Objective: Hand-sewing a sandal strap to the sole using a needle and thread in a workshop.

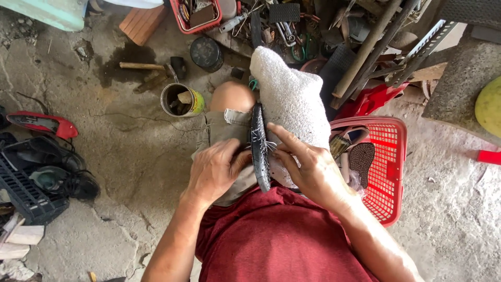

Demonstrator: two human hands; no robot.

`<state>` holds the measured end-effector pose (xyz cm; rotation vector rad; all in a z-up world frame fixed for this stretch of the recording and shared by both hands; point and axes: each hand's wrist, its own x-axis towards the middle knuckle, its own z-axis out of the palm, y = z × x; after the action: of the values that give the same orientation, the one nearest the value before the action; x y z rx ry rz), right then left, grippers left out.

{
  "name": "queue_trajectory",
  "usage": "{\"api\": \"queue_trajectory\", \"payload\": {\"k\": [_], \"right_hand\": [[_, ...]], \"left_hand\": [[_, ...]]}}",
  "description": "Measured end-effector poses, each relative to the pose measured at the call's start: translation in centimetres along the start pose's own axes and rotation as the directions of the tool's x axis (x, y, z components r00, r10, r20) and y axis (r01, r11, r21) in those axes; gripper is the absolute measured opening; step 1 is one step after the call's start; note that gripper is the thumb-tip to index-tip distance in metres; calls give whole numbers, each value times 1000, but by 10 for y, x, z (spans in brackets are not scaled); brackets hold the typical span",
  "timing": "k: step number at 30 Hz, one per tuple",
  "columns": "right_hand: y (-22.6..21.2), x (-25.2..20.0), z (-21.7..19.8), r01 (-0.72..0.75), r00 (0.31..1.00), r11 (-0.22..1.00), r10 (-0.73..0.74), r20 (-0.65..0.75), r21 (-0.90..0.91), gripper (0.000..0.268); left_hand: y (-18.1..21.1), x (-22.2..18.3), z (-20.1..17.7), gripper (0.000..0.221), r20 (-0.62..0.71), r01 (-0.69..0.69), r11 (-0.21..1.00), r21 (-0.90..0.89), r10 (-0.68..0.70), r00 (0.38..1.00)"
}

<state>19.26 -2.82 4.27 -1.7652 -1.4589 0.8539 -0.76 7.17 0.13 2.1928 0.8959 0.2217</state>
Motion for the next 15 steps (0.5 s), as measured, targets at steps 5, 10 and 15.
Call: {"api": "queue_trajectory", "payload": {"k": [5,10,15], "right_hand": [[13,-4,3,8,999,1000,-8,-52,-3,57],[16,-9,-1,-16,1000,1000,16,15,-2,42],[26,-17,5,-40,995,999,41,89,-17,19]], "left_hand": [[-11,-19,9,45,-6,184,978,102,-184,983],[-35,-50,-10,59,-9,377,918,126,-379,926],[-27,-53,-9,56,2,424,901,88,-426,905]]}}
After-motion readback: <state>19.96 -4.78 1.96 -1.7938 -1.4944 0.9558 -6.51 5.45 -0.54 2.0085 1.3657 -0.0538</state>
